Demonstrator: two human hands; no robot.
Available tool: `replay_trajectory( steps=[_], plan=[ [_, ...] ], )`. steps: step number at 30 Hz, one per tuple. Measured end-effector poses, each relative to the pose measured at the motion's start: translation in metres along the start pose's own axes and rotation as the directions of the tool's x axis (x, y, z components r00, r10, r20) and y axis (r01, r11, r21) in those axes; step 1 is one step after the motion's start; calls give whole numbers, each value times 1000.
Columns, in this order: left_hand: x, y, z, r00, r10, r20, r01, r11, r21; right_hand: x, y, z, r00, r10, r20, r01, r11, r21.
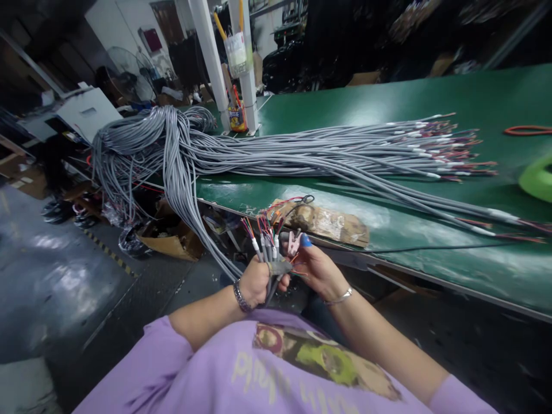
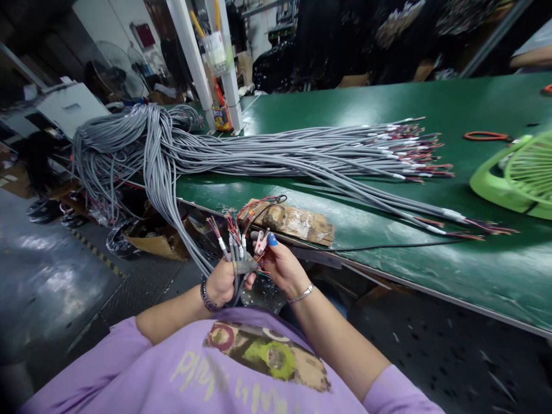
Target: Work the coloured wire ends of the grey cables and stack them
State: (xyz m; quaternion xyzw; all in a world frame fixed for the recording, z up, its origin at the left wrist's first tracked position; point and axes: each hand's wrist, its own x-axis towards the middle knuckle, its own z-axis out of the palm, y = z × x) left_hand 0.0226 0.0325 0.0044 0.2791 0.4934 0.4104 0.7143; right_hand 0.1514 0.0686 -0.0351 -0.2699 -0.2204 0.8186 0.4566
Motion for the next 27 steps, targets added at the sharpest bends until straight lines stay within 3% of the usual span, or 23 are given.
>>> replay_trajectory(
  steps=[6, 11, 18, 22, 27],
  plan=[
    [3, -5, -1, 1000, -24, -10, 24, 999, 26, 2, 3, 0, 997, -15, -69, 17, 999, 29],
    [-3, -2, 0, 1000, 14, -13, -14, 999, 31, -2, 4, -5, 1000, 27, 1, -27, 1000, -13],
    [-18, -14, -7, 997, 78, -16, -75, 988, 133, -21, -12, -15, 968, 174, 182, -114, 947, -301],
    [-20, -20, -12, 997, 71, -14, -67, 978, 197, -27, -18, -7, 970, 167, 176, -76, 898, -433],
    [-19, -18, -13, 992, -19, 128, -19, 957, 289, -25, -15, -2, 982, 142, 123, -49, 827, -560]
  ],
)
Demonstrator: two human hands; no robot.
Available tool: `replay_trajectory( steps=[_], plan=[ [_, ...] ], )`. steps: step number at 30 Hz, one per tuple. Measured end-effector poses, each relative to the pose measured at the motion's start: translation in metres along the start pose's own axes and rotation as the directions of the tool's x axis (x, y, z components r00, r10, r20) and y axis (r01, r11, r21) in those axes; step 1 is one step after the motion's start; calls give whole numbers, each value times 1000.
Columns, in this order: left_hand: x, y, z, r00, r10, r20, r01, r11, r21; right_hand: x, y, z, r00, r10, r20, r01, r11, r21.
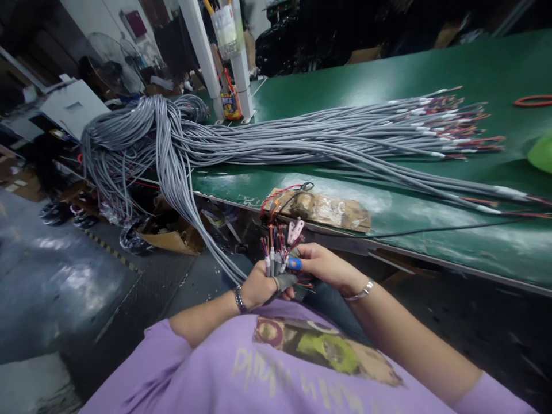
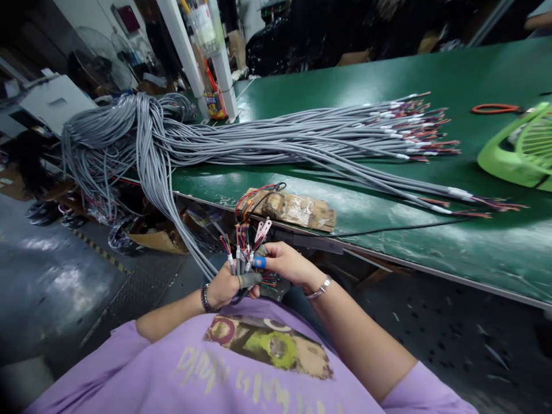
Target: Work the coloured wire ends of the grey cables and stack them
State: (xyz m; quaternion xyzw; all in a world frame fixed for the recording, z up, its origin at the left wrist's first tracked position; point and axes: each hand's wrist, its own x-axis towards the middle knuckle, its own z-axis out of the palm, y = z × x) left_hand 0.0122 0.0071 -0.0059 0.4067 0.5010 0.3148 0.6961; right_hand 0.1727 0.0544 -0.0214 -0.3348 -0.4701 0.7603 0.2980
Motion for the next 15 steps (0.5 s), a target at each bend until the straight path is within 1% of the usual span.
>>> replay_trajectory(
  steps=[2, 4, 7, 11, 13, 15],
  plan=[
    [0, -1, -1, 1000, 5, -1, -5, 1000, -6, 1, 1, 1, 999, 4, -54, -5, 1000, -9],
    [0, -2, -1, 999, 24, -33, -25, 999, -20, 0, 2, 1, 997, -1, -83, 1, 1000, 5],
    [0, -5, -1, 996, 48, -77, -50, 998, -25, -3, 2, 2, 997, -17, -74, 21, 998, 52],
    [-1, -3, 1, 991, 41, -124, -52, 995, -83, -5, 4, 2, 997, -2, -72, 10, 994, 109],
    [-2, 0, 2, 989, 44, -139, -59, 993, -102, -3, 8, 0, 995, 6, -101, 10, 987, 158],
    [-3, 1, 3, 986, 59, -153, -76, 991, -109, 0, 12, -3, 988, -6, -152, 43, 970, 239]
  ],
)
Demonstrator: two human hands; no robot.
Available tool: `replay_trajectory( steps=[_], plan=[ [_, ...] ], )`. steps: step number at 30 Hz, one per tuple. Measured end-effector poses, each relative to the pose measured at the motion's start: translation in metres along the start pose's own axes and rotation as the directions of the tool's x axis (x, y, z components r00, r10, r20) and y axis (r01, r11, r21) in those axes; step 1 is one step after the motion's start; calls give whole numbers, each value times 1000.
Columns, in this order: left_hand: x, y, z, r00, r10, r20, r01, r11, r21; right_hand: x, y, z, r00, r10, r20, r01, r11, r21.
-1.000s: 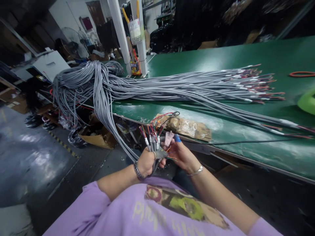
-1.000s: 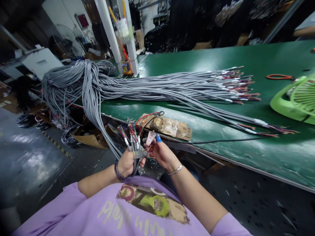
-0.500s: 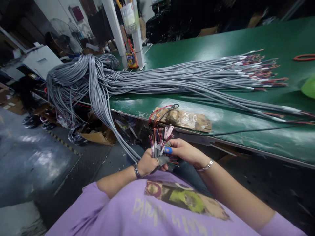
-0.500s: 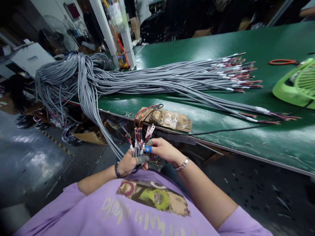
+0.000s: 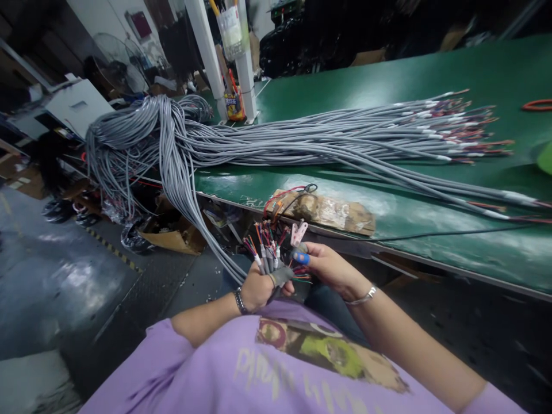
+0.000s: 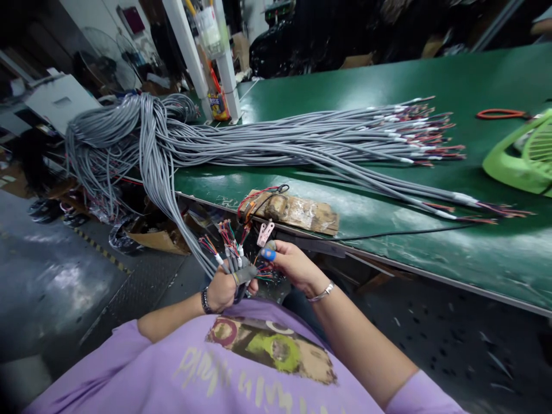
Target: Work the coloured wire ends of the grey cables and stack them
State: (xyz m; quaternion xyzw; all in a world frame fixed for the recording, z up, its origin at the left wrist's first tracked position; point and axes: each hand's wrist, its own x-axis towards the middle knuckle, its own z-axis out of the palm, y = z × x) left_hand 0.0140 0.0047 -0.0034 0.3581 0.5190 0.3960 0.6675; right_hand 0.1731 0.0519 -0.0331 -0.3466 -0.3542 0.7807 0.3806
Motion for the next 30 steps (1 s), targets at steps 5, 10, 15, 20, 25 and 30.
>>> replay_trajectory(
  steps=[5, 10, 15, 20, 25, 30],
  plan=[
    [5, 0, 2, 999, 25, -43, -29, 996, -86, 11, -3, -1, 997, -29, -77, 46, 973, 224],
    [14, 5, 10, 996, 51, -78, -60, 991, -117, 22, -8, 9, 995, -56, -83, 74, 968, 241],
    [18, 10, 16, 994, 63, -93, -72, 993, -94, 27, -1, 14, 991, -109, -78, 127, 951, 283],
    [19, 9, 16, 996, 62, -63, -67, 994, -82, 28, 3, 13, 994, -101, -43, 110, 943, 314],
    [17, 9, 15, 996, 43, -84, -52, 994, -100, 26, 4, 10, 995, -85, -51, 97, 945, 313],
    [8, 11, 10, 998, 41, -46, -44, 995, -87, 20, -1, 11, 999, -45, -6, 45, 951, 306]
  ],
)
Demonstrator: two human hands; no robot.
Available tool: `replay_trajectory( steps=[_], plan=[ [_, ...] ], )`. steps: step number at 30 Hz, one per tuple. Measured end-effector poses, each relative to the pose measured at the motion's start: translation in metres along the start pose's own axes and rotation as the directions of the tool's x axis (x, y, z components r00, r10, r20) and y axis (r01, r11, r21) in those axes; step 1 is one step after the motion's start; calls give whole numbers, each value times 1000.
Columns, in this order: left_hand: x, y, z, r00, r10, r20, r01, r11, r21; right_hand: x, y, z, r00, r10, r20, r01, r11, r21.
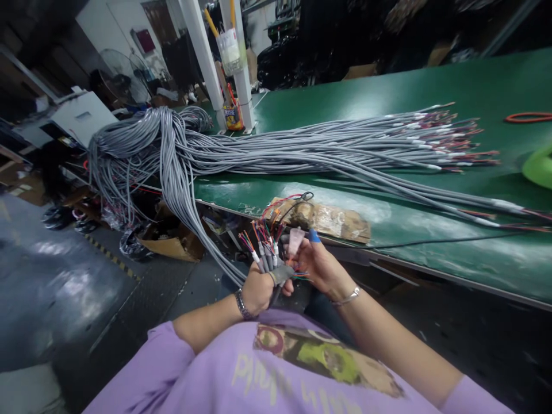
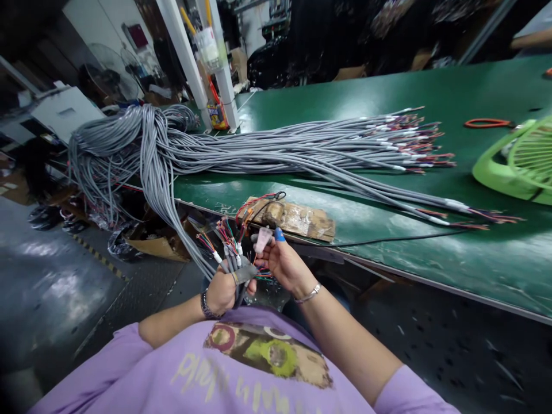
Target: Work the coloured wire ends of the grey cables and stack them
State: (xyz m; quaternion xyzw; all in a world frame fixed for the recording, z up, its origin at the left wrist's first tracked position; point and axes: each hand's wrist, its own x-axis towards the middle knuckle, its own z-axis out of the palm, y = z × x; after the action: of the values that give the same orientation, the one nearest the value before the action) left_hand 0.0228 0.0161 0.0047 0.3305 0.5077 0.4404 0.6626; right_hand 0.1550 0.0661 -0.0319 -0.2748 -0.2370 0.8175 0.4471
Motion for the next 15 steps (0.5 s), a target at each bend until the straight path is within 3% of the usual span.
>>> replay_trajectory(
  steps=[6, 15],
  plan=[
    [0, 6, -8, 990, -87, 109, 91, 995, -29, -3, -2, 4, 997, -54, -60, 50, 997, -61],
    [18, 9, -13, 968, -145, 207, 161, 985, -65, 4, 5, 0, 1000, -28, 9, 29, 998, -48]
  ],
)
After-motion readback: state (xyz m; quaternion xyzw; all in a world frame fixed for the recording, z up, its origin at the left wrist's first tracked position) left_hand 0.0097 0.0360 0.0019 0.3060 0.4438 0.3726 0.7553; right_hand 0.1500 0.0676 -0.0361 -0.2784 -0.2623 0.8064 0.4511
